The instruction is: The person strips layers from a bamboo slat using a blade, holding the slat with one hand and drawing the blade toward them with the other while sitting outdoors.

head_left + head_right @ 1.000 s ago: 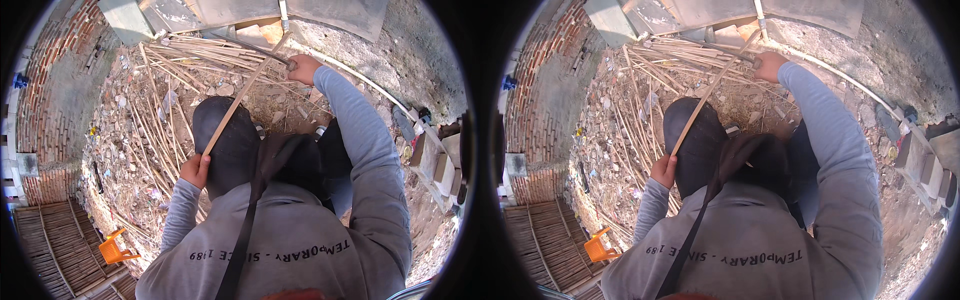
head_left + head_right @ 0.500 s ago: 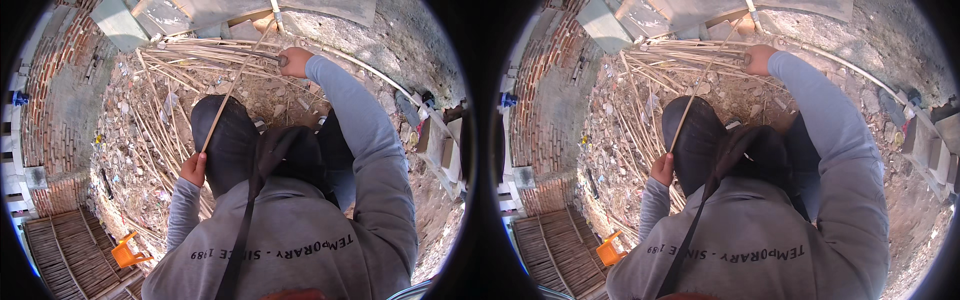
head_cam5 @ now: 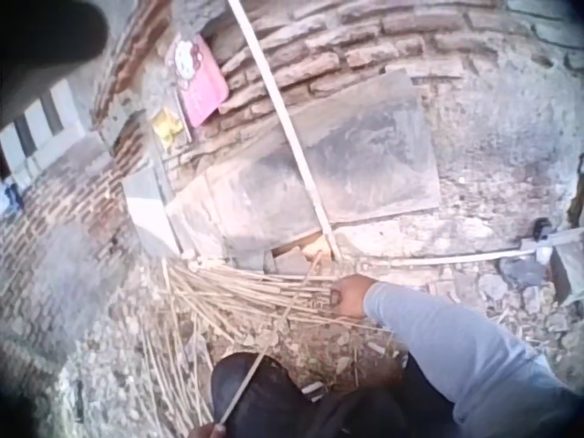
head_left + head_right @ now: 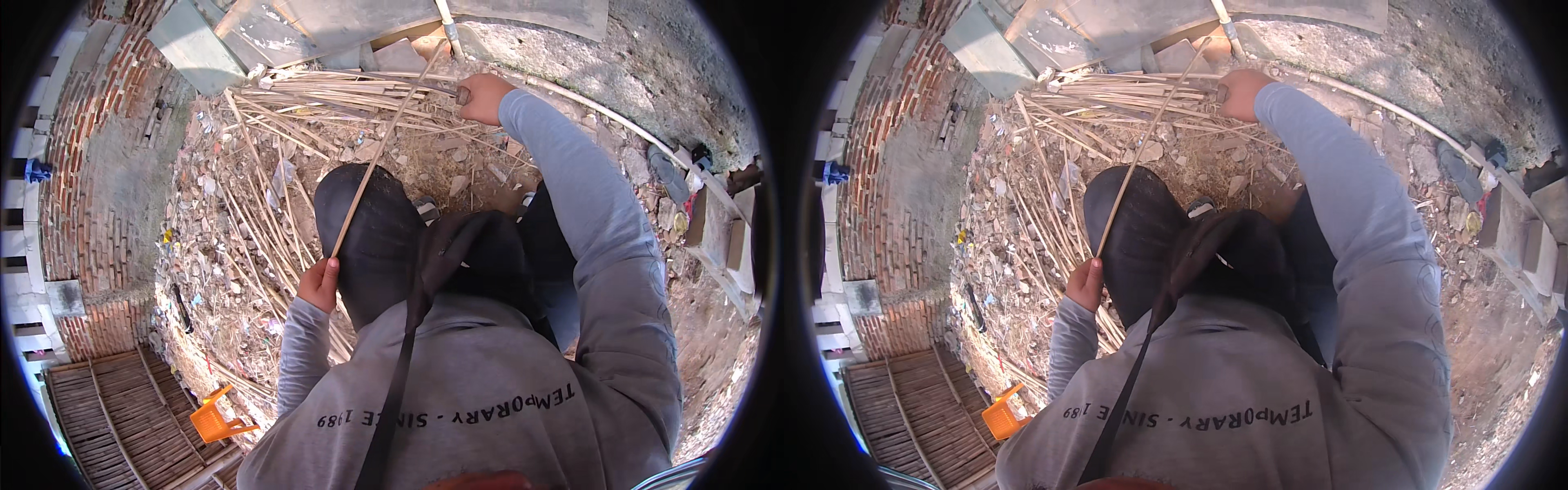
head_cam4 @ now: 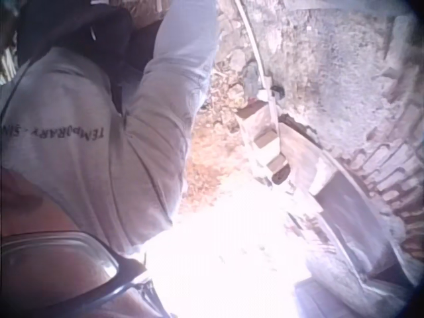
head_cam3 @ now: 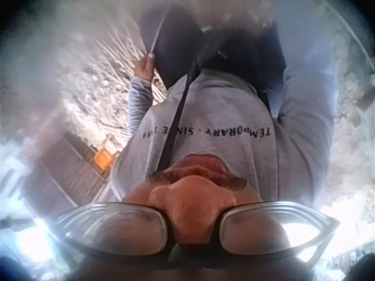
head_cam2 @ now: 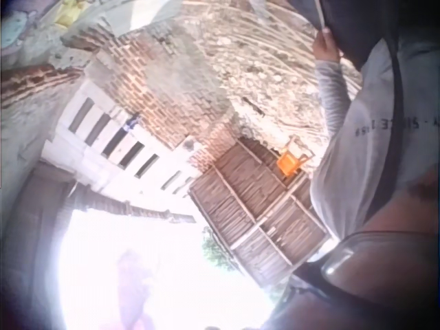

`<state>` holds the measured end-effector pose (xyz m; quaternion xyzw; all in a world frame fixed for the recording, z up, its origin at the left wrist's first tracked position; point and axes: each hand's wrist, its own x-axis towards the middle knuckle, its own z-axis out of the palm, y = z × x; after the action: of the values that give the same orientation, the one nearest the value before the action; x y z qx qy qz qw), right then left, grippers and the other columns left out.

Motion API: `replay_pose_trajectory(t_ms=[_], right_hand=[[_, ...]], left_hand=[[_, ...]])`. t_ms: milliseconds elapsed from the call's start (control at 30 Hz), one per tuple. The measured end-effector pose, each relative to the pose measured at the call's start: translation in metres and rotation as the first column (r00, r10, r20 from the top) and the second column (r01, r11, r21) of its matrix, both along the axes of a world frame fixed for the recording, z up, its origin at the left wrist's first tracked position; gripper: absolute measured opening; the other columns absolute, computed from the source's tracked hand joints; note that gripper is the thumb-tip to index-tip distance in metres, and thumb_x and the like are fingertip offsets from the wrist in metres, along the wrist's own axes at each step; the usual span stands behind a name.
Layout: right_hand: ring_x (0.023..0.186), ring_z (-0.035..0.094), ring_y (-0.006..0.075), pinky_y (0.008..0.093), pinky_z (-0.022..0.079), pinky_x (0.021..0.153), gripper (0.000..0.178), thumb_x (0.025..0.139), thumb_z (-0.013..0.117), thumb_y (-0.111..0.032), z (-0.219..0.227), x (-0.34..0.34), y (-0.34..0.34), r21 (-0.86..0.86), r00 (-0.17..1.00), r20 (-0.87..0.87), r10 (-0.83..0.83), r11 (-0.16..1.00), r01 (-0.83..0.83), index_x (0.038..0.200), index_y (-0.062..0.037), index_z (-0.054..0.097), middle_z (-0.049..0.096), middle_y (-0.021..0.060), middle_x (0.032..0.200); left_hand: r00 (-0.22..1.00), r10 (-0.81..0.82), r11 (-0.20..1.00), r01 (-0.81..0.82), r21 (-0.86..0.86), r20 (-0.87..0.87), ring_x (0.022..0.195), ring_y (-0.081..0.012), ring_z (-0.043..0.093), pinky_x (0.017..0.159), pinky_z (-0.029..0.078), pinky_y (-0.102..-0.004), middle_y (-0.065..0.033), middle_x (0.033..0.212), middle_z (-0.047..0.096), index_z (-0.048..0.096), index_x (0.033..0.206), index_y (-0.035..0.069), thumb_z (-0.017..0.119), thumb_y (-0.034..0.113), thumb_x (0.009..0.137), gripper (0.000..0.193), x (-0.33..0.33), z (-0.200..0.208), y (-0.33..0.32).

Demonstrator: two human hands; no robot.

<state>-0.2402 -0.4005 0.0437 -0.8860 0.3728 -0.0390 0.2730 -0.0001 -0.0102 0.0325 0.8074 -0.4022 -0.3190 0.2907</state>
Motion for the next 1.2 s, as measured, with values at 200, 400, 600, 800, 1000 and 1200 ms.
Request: replay_pose_trajectory(t_ms=[200, 400, 600, 800, 1000, 1200], right_hand=[[0.086, 0.064, 0.0367, 0.0463, 0.051, 0.077, 0.025, 0.067, 0.068, -0.017, 0.025, 0.0, 0.049, -0.176, 0.937, -0.054, 0.346, 0.92, -0.35, 0.089, -0.0056, 0.066, 0.066, 0.0178, 0.082], [0.081, 0.064, 0.0362, 0.0455, 0.051, 0.074, 0.022, 0.068, 0.069, -0.018, 0.035, -0.006, 0.05, -0.091, 0.941, -0.003, 0.338, 0.937, -0.337, 0.087, -0.0072, 0.066, 0.065, 0.0163, 0.076], [0.078, 0.064, 0.0361, 0.0449, 0.05, 0.071, 0.023, 0.07, 0.07, -0.021, 0.023, -0.01, 0.039, -0.16, 0.944, 0.056, 0.325, 0.936, -0.313, 0.086, -0.0058, 0.065, 0.064, 0.0162, 0.075], [0.077, 0.064, 0.0351, 0.044, 0.05, 0.071, 0.027, 0.07, 0.071, -0.022, 0.026, -0.02, 0.023, -0.143, 0.977, 0.062, 0.206, 0.97, -0.195, 0.087, -0.0026, 0.063, 0.063, 0.0172, 0.074], [0.076, 0.064, 0.0347, 0.0439, 0.05, 0.07, 0.029, 0.07, 0.071, -0.021, 0.026, -0.034, 0.001, -0.229, 0.984, 0.066, 0.163, 0.963, -0.144, 0.091, -0.0034, 0.065, 0.064, 0.0172, 0.075], [0.077, 0.065, 0.0346, 0.0444, 0.051, 0.072, 0.028, 0.07, 0.071, -0.02, 0.03, -0.021, 0.018, -0.26, 0.979, 0.051, 0.196, 0.949, -0.176, 0.092, -0.0041, 0.065, 0.064, 0.0168, 0.076]], left_hand=[[0.971, -0.016, 0.999, 0.027, 0.042, -0.239, 0.058, -0.0057, 0.038, 0.052, 0.031, -0.023, 0.0051, 0.063, 0.045, 0.054, 0.075, 0.006, 0.044, 0.049, 0.099, 0.05, -0.003, 0.008, 0.032], [0.92, 0.074, 0.997, -0.066, 0.034, -0.386, 0.043, -0.0073, 0.034, 0.041, 0.024, -0.024, 0.0031, 0.054, 0.038, 0.049, 0.072, 0.008, 0.041, 0.058, 0.097, 0.056, -0.01, -0.018, 0.057], [0.906, 0.057, 0.998, -0.064, -0.003, -0.419, 0.04, -0.0072, 0.03, 0.038, 0.021, -0.0241, 0.0032, 0.052, 0.036, 0.047, 0.071, 0.009, 0.041, 0.057, 0.097, 0.055, -0.008, -0.024, 0.056], [0.909, 0.085, 0.996, -0.09, 0.006, -0.408, 0.04, -0.0068, 0.029, 0.038, 0.021, -0.0237, 0.0037, 0.051, 0.035, 0.047, 0.071, 0.009, 0.041, 0.056, 0.097, 0.054, -0.008, -0.028, 0.058], [0.923, 0.07, 0.996, -0.084, -0.021, -0.377, 0.039, -0.007, 0.03, 0.038, 0.021, -0.024, 0.0037, 0.051, 0.035, 0.048, 0.07, 0.01, 0.041, 0.059, 0.096, 0.056, -0.01, -0.026, 0.055], [0.885, 0.109, 0.994, -0.087, 0.069, -0.453, 0.051, -0.0068, 0.04, 0.048, 0.029, -0.0221, 0.0036, 0.059, 0.045, 0.051, 0.073, 0.008, 0.044, 0.056, 0.096, 0.054, 0.001, -0.031, 0.062]])
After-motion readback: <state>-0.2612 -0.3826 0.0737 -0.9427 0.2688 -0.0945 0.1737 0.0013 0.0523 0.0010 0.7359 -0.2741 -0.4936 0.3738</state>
